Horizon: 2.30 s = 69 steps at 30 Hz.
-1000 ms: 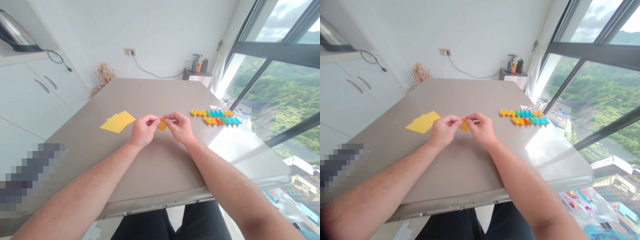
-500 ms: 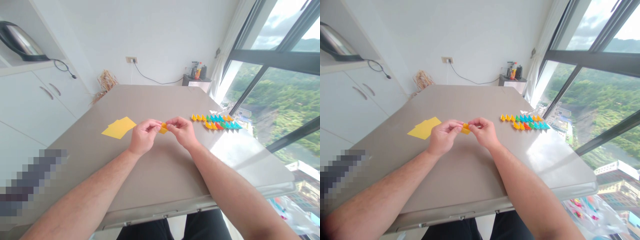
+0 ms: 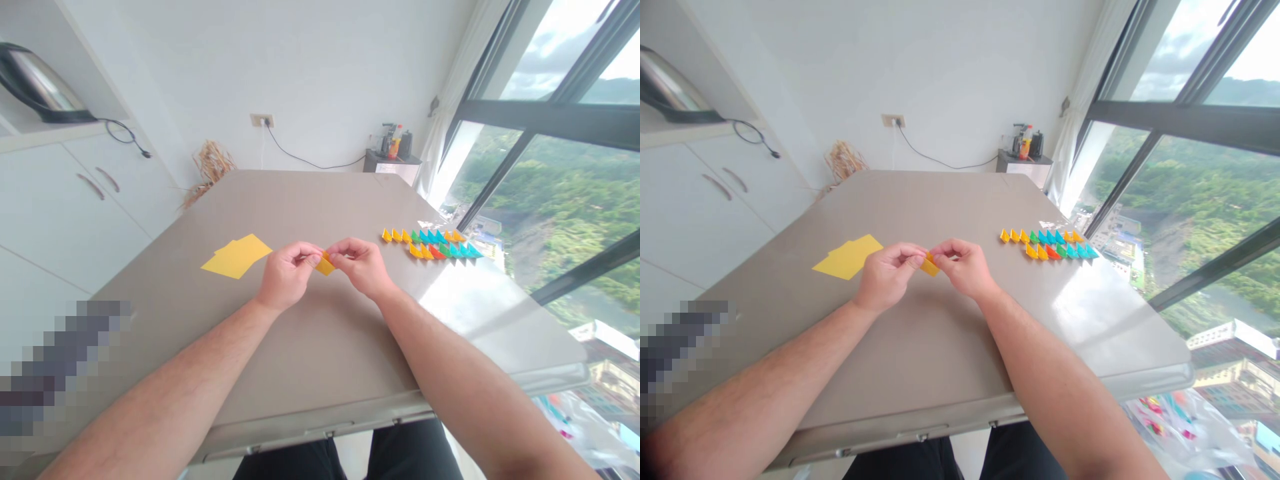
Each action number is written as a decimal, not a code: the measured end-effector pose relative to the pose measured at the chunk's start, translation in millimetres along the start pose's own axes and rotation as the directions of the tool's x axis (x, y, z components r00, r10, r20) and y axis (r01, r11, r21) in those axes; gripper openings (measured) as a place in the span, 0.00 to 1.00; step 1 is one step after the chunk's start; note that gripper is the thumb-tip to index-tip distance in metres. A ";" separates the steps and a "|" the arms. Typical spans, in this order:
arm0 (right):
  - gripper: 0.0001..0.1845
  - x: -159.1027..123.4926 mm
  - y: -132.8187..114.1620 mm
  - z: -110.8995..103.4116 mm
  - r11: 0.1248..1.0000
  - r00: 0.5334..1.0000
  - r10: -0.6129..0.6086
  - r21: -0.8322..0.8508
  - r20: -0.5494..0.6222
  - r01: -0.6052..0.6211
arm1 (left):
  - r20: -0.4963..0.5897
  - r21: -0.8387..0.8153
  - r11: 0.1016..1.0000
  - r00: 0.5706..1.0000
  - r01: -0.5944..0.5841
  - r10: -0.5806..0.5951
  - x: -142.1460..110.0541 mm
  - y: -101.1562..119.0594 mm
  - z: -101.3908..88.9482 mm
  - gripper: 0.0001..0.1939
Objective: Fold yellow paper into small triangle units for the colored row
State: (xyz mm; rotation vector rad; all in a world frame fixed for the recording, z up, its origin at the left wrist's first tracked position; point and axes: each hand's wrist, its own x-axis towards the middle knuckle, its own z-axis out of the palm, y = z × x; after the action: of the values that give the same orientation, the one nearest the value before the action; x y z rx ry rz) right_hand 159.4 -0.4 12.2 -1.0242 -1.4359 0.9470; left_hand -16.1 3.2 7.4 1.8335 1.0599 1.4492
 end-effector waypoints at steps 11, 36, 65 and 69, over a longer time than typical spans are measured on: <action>0.07 -1.6 -2.6 0.1 0.998 0.999 0.045 0.038 -0.001 -0.045 | 0.079 -0.080 0.996 0.996 0.043 -0.037 -1.5 -3.8 -1.7 0.08; 0.06 -0.6 -1.5 1.3 0.997 0.998 0.054 -0.052 -0.030 -0.056 | 0.070 0.082 0.997 0.998 -0.004 -0.002 -0.9 -0.8 -2.0 0.07; 0.07 -0.9 1.5 1.1 1.000 0.999 0.015 -0.016 0.035 -0.015 | 0.021 0.140 0.987 0.997 0.074 -0.078 -0.8 1.1 -0.2 0.08; 0.07 -1.9 -0.5 1.4 1.000 1.000 0.009 -0.019 0.003 -0.009 | 0.010 0.163 0.983 0.996 0.083 -0.086 -0.6 2.5 -0.4 0.07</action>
State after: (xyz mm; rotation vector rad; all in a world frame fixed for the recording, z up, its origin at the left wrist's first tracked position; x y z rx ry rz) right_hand 158.1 -2.4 12.0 -1.0449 -1.4462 0.9430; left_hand -15.9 1.3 9.2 1.8845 1.2645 1.3295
